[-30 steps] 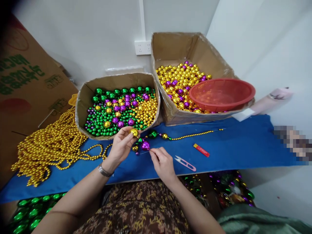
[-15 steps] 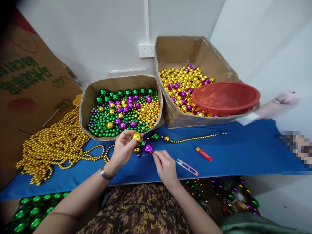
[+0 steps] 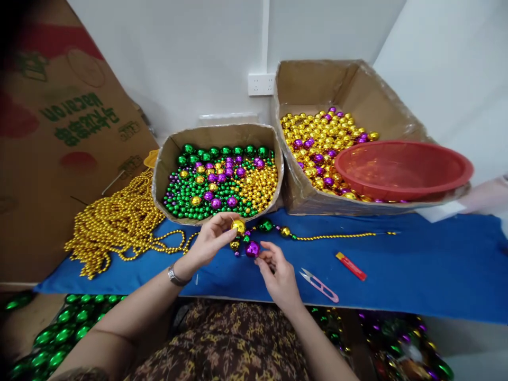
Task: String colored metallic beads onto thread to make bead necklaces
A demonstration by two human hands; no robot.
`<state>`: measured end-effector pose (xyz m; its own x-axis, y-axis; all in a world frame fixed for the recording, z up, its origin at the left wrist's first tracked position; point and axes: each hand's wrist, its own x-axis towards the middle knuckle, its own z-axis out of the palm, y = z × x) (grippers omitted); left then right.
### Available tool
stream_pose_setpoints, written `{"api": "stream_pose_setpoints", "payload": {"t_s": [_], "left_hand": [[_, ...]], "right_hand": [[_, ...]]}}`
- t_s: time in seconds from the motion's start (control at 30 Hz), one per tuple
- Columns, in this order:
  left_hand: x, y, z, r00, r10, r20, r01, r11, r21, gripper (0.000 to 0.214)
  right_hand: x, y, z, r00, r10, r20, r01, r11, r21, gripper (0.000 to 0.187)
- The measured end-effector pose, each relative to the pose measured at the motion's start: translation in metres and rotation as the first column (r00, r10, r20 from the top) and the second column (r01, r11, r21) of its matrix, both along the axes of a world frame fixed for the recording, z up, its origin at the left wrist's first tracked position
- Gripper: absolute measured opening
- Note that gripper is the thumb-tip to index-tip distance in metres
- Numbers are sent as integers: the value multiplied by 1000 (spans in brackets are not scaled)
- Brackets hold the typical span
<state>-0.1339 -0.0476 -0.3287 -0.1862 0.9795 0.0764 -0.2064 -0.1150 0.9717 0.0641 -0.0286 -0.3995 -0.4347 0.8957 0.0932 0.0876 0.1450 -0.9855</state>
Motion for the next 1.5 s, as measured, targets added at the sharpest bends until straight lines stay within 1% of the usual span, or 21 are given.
{"api": "stream_pose_setpoints", "payload": {"t_s": [0.07, 0.13, 0.17, 0.23, 0.27, 0.3, 0.33, 0.37, 0.43, 0.63, 0.8, 0.83, 0.87, 0.9, 0.93, 0.97, 1.0, 1.03, 1.1, 1.2, 1.5], "left_hand": [[-20, -1, 9, 985, 63, -162, -57, 998, 38, 32], [-50, 1, 19, 896, 222, -385, -196, 975, 108, 27], [-69, 3, 23, 800, 316, -510, -277, 948, 153, 23], [-111, 8, 30, 529, 364, -767, -363, 914, 183, 21], [-132, 11, 33, 366, 314, -876, -405, 901, 154, 19], [-151, 15, 35, 211, 190, -959, -440, 894, 80, 17], [-167, 19, 36, 86, 3, -996, -462, 886, -37, 16], [-180, 22, 36, 12, -155, -988, -471, 870, -143, 14], [-196, 29, 34, -35, -293, -956, -484, 842, -240, 8], [-205, 44, 23, -7, -310, -951, -469, 840, -271, 10], [-211, 45, 29, 37, -230, -973, -443, 869, -222, 9], [-207, 44, 31, 95, -159, -983, -432, 883, -185, 9], [-200, 42, 33, 220, -60, -974, -413, 899, -149, 12], [-190, 39, 34, 407, 53, -912, -388, 914, -120, 16], [-176, 36, 34, 629, 169, -759, -362, 928, -93, 20], [-160, 32, 35, 825, 211, -524, -308, 946, -104, 25], [-143, 29, 35, 931, 207, -300, -254, 959, -127, 28], [-125, 25, 34, 976, 175, -128, -194, 969, -156, 29], [-93, 20, 32, 992, 90, 91, -70, 976, -205, 28], [-64, 16, 26, 967, 36, 251, 20, 976, -218, 24], [-50, 14, 12, 941, 36, 336, 52, 967, -249, 23]], "right_hand": [[1, 0, 1, 999, -19, -32, 18, 1000, -18, 38], [3, 1, 2, 998, -34, -49, 32, 999, -34, 40], [5, 1, 2, 998, -39, -49, 37, 998, -42, 40], [7, 1, 1, 998, -44, -46, 42, 998, -56, 40], [7, 1, 1, 998, -45, -45, 43, 997, -60, 40], [7, 1, 0, 998, -46, -45, 44, 997, -59, 41], [8, 1, -1, 998, -46, -46, 44, 997, -57, 41], [7, 1, -2, 998, -47, -47, 45, 998, -54, 42], [6, 1, -2, 998, -52, -47, 50, 998, -45, 43], [5, 0, 4, 998, -49, -24, 49, 999, -14, 40], [5, 0, 7, 999, -29, 16, 28, 999, 34, 33], [4, 0, 7, 999, -24, 34, 22, 998, 51, 31], [4, 0, 8, 998, -19, 53, 15, 997, 70, 30], [3, -1, 9, 997, -14, 71, 8, 996, 89, 29], [2, -1, 10, 996, -10, 88, 1, 994, 105, 28], [1, -1, 11, 995, -7, 103, -5, 993, 118, 28], [-1, -2, 12, 993, -5, 115, -10, 992, 126, 27], [-2, -2, 14, 992, -5, 124, -11, 991, 133, 26], [-3, -3, 17, 990, -13, 137, -7, 989, 147, 25], [-3, -4, 21, 989, -29, 143, 3, 984, 177, 24], [2, -2, 18, 991, -66, 118, 42, 979, 198, 25]]}}
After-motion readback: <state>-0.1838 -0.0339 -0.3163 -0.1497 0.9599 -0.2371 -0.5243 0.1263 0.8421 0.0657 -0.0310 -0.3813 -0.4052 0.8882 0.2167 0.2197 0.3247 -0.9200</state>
